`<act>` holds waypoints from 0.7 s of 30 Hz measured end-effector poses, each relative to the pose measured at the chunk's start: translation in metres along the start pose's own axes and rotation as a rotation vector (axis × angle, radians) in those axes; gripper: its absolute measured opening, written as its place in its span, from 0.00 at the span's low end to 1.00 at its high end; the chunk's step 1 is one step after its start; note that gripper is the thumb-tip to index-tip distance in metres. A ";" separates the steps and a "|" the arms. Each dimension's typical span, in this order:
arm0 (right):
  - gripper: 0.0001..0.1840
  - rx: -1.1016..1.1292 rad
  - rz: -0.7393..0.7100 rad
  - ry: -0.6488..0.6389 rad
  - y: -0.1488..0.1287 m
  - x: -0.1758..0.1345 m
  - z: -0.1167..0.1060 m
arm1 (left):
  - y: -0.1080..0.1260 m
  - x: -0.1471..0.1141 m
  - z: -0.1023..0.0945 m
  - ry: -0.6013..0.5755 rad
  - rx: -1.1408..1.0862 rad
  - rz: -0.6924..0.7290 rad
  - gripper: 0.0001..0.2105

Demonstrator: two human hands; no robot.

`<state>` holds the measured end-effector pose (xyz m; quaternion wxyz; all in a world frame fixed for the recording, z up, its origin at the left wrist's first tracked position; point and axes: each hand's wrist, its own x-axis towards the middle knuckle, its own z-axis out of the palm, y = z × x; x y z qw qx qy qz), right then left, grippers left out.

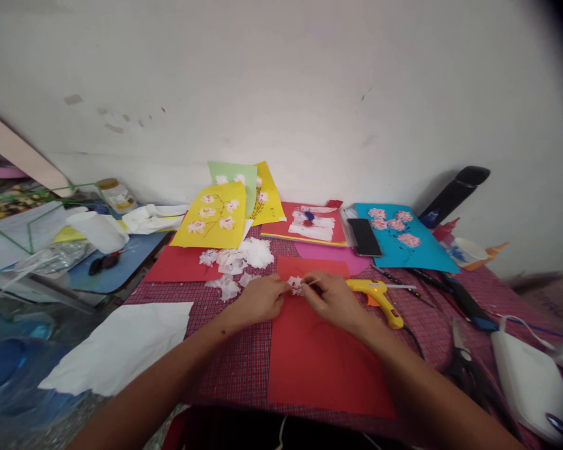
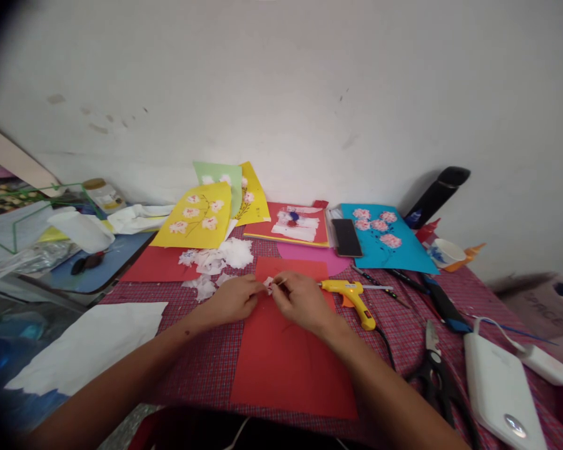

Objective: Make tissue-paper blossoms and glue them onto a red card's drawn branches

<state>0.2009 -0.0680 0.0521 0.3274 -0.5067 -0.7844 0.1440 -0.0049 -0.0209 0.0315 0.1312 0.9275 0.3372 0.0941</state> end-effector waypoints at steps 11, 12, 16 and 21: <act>0.08 0.033 0.071 0.094 0.009 -0.002 0.005 | -0.002 0.000 0.004 -0.004 0.015 0.001 0.12; 0.08 0.035 0.085 0.099 0.010 -0.002 0.006 | -0.002 0.000 0.004 -0.004 0.023 0.001 0.11; 0.08 0.033 0.118 0.108 0.014 -0.002 0.008 | -0.001 0.001 0.004 -0.005 0.049 0.000 0.10; 0.09 0.072 0.153 0.131 0.014 -0.001 0.007 | 0.002 -0.005 -0.001 -0.012 0.041 0.004 0.10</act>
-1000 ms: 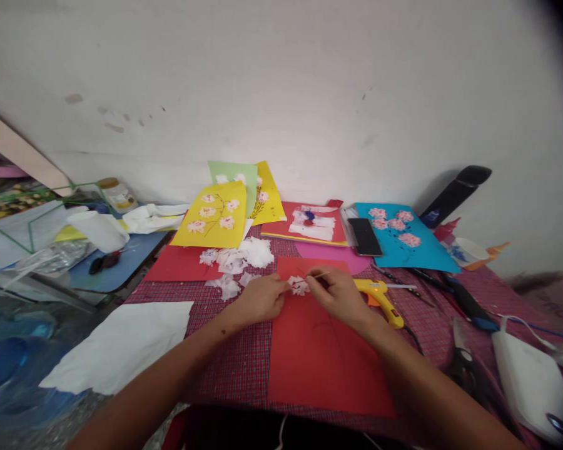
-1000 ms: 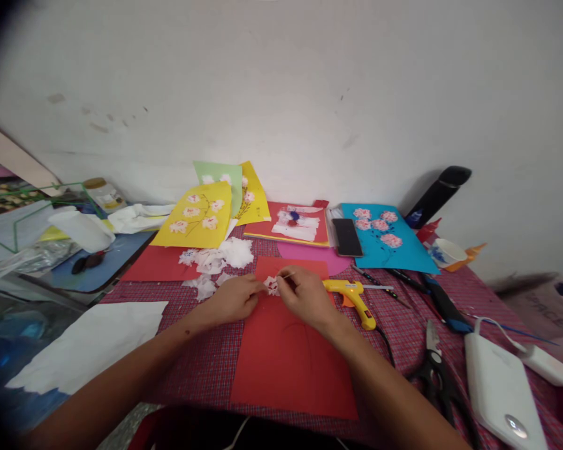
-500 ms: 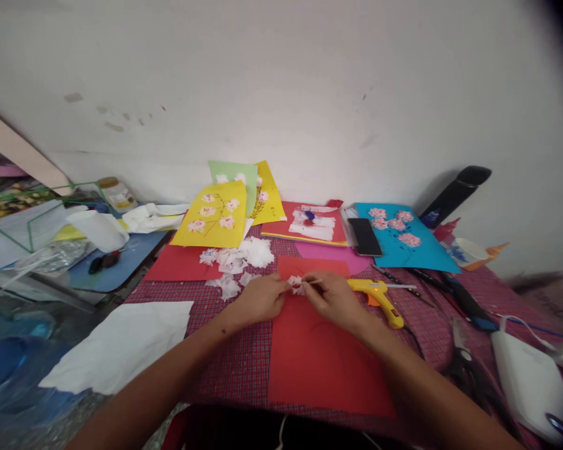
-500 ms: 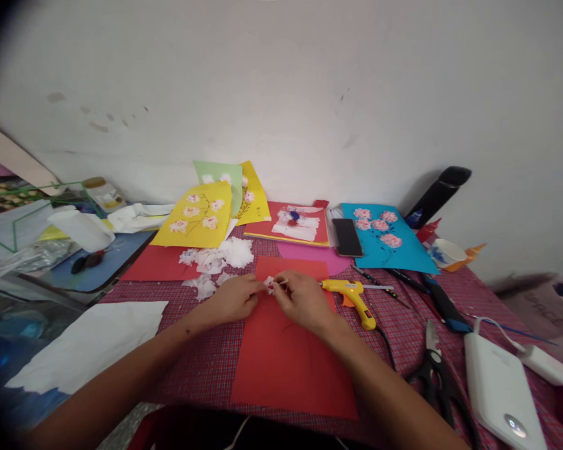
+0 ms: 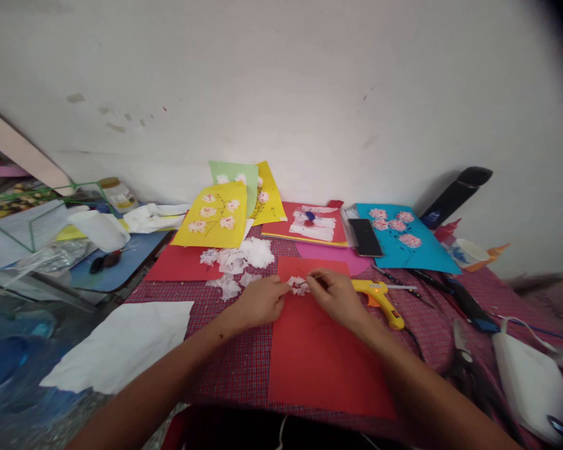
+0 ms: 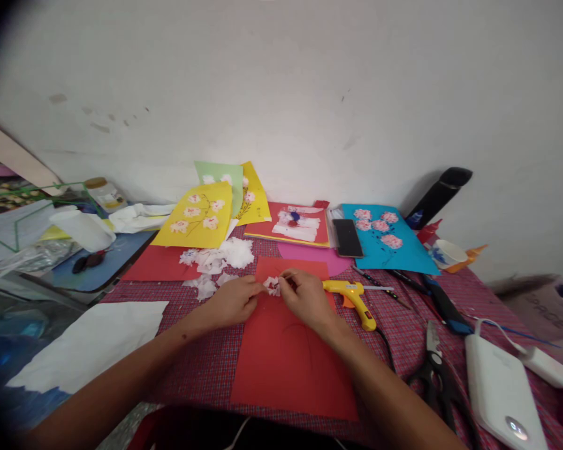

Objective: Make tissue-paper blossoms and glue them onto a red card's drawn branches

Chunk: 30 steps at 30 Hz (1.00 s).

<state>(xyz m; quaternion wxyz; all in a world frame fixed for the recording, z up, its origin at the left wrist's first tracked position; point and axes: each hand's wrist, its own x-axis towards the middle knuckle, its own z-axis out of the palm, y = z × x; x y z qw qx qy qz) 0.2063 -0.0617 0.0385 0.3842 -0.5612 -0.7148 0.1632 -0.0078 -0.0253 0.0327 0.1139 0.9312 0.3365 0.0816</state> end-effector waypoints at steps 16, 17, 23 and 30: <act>0.12 0.145 0.113 0.144 -0.019 -0.012 -0.034 | -0.055 -0.050 -0.038 0.198 0.097 -0.379 0.12; 0.12 0.146 0.100 0.137 -0.023 -0.015 -0.035 | -0.066 -0.046 -0.041 0.208 0.110 -0.433 0.12; 0.11 0.119 0.044 0.085 -0.031 -0.030 -0.029 | -0.070 -0.027 -0.033 0.121 0.085 -0.303 0.11; 0.10 0.163 0.035 0.040 -0.032 -0.029 -0.030 | -0.052 -0.015 -0.027 0.102 -0.002 -0.213 0.09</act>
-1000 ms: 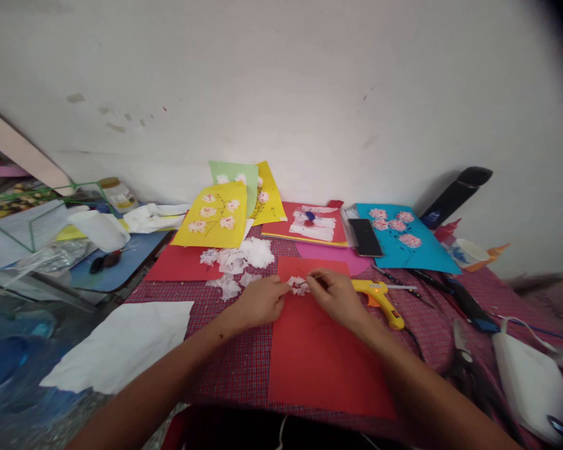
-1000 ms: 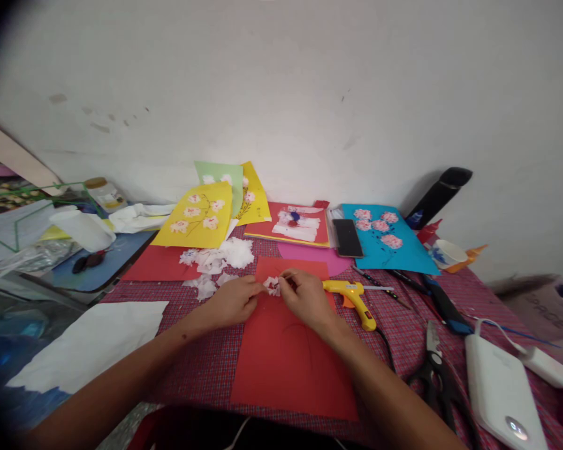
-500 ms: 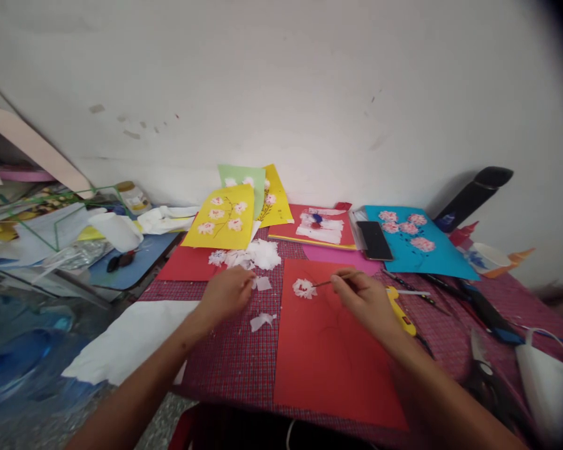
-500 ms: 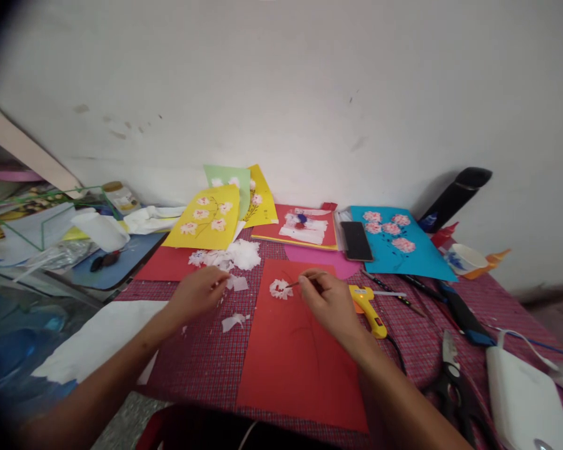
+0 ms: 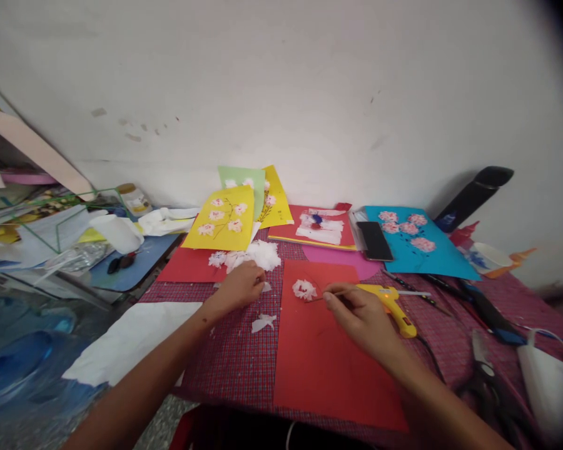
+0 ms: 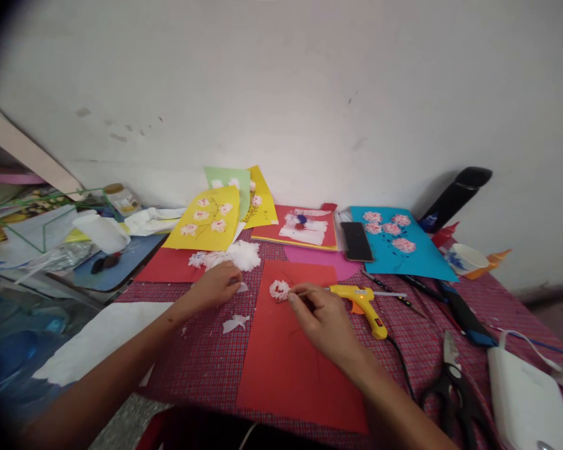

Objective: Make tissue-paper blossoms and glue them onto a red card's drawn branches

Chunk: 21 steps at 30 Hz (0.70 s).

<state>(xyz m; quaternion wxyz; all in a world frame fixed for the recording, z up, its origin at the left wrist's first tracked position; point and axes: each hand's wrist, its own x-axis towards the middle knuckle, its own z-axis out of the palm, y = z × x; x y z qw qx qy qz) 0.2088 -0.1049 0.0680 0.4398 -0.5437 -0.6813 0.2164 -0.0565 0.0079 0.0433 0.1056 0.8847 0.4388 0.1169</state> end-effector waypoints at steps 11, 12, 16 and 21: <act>0.08 0.219 -0.007 0.042 -0.020 -0.002 0.013 | 0.035 -0.009 0.000 0.065 -1.074 -0.361 0.09; 0.08 0.212 -0.018 0.031 -0.021 -0.002 0.016 | 0.038 -0.009 0.001 0.059 -1.115 -0.369 0.09; 0.09 0.184 -0.037 -0.005 -0.020 -0.002 0.021 | 0.048 -0.010 0.004 0.017 -1.189 -0.379 0.09; 0.08 0.196 -0.047 -0.024 -0.017 -0.001 0.023 | 0.054 -0.011 0.000 -0.009 -1.220 -0.375 0.11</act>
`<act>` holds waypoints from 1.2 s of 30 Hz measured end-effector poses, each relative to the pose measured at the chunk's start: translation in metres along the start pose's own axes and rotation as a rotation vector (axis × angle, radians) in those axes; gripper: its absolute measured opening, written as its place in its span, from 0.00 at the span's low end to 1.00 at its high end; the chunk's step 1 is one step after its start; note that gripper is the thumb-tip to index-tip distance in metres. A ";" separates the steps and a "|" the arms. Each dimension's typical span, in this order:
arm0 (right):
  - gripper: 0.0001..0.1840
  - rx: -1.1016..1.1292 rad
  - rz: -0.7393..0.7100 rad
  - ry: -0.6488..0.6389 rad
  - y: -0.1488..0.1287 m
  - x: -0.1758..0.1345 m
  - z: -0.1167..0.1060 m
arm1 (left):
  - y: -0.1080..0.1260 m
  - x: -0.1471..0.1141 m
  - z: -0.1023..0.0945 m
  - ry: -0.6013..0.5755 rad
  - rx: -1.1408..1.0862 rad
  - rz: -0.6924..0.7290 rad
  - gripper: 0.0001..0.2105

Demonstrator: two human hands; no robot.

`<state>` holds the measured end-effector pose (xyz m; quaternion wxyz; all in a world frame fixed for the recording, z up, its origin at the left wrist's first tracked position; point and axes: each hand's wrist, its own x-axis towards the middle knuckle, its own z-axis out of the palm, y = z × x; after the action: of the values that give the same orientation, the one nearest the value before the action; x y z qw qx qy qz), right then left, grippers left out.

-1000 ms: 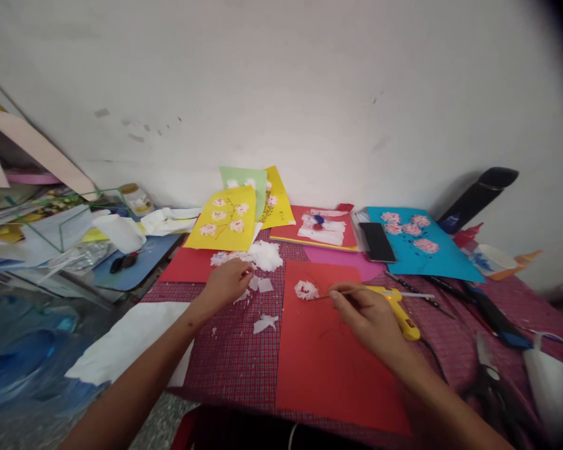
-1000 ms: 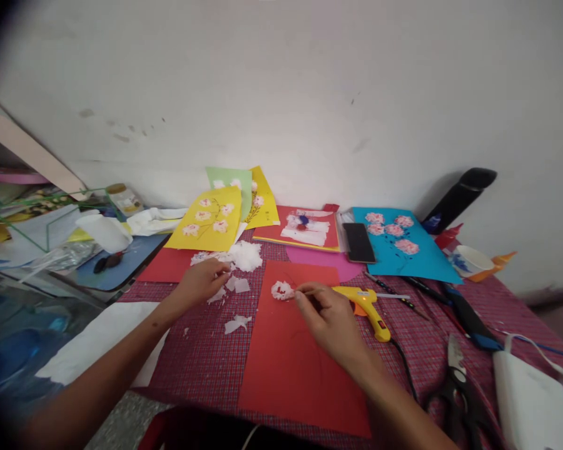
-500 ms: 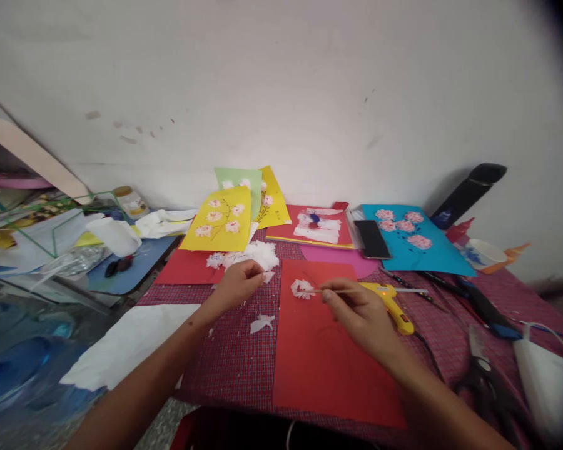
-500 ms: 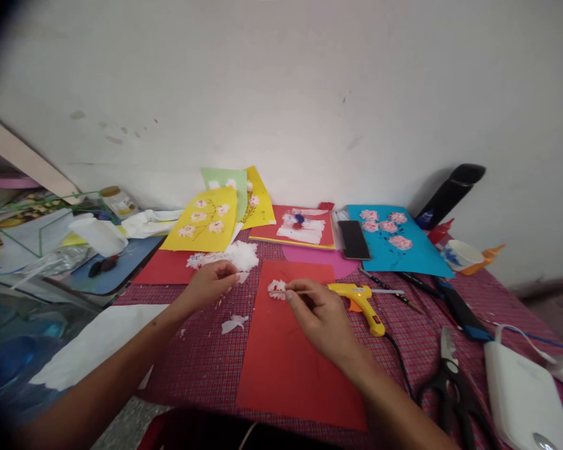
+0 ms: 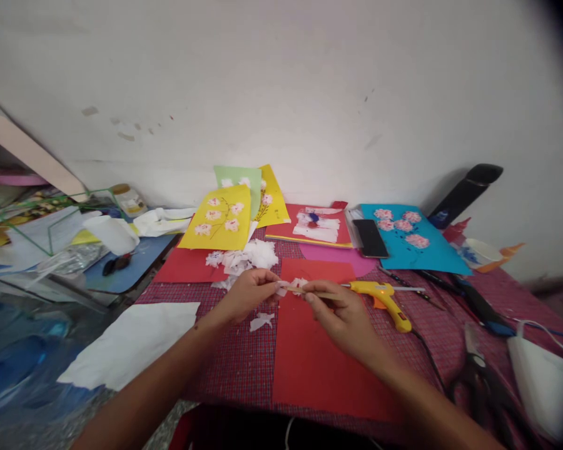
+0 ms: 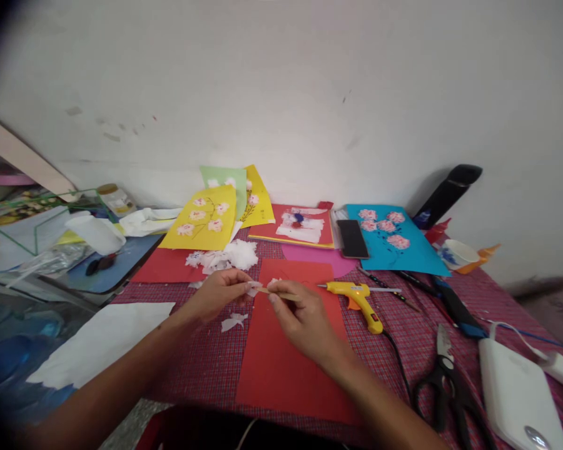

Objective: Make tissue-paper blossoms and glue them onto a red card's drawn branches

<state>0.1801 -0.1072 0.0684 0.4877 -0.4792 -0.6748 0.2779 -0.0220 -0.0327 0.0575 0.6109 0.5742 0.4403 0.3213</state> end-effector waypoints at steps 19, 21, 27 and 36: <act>0.11 0.302 0.303 -0.135 0.000 0.060 -0.015 | 0.006 0.012 0.006 -0.024 0.640 0.398 0.09; 0.10 0.141 0.211 -0.171 0.003 0.066 -0.019 | 0.004 0.020 0.007 -0.042 0.675 0.412 0.10; 0.13 -0.380 0.035 -0.195 0.019 0.082 -0.012 | -0.005 0.046 0.012 -0.137 0.839 0.501 0.08; 0.12 -0.474 -0.005 -0.218 0.042 0.081 -0.007 | -0.014 0.061 0.018 -0.218 0.938 0.433 0.09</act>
<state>0.1969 -0.0169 0.0670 0.2870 -0.5457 -0.7707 0.1610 0.0177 0.0131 0.0326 0.2501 0.8938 0.3421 0.1468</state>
